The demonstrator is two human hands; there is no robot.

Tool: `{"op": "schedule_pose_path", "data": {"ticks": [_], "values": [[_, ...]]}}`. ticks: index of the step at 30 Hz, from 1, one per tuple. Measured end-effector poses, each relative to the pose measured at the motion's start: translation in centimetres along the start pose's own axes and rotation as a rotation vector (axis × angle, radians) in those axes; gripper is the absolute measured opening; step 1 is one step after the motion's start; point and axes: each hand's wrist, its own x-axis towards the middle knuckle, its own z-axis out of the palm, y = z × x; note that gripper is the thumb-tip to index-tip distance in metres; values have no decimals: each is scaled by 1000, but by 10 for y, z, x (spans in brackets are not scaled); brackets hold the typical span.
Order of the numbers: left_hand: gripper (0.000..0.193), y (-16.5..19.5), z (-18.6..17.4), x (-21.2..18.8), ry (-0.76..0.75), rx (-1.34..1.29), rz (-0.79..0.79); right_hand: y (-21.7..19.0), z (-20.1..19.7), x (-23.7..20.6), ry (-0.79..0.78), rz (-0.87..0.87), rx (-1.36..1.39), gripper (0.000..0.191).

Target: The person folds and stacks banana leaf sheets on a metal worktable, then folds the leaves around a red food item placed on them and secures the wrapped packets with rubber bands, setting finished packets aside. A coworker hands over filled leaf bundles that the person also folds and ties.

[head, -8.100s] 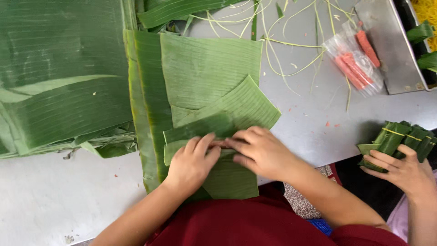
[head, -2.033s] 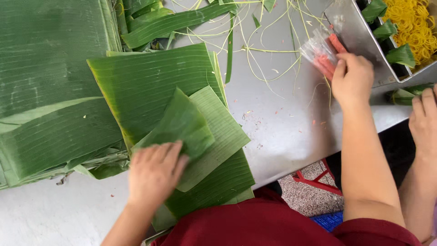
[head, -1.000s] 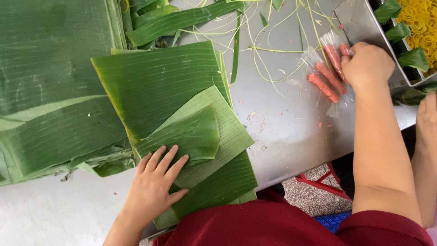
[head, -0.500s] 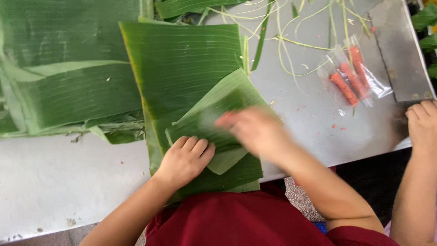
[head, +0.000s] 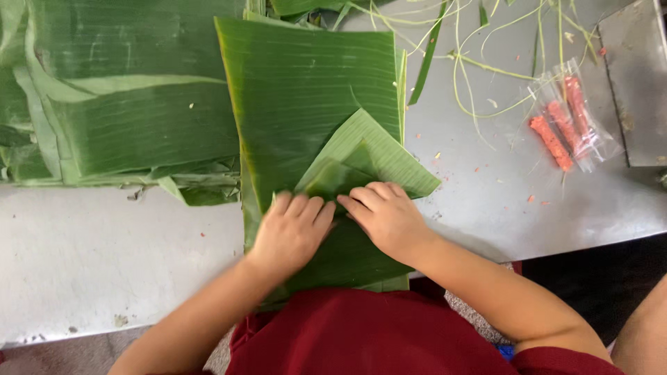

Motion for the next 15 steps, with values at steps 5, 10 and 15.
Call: {"op": "schedule_pose_path", "data": {"ticks": [5,10,15], "values": [[25,-15,-2,-11,-216,-394,-492,34,-16,2,-153,175,268,22],[17,-30,-9,-12,-52,-179,-236,49,-25,2,-69,-4,69,19],[28,-34,-8,-6,-125,-141,-187,47,-22,2,-39,-57,-168,31]]}}
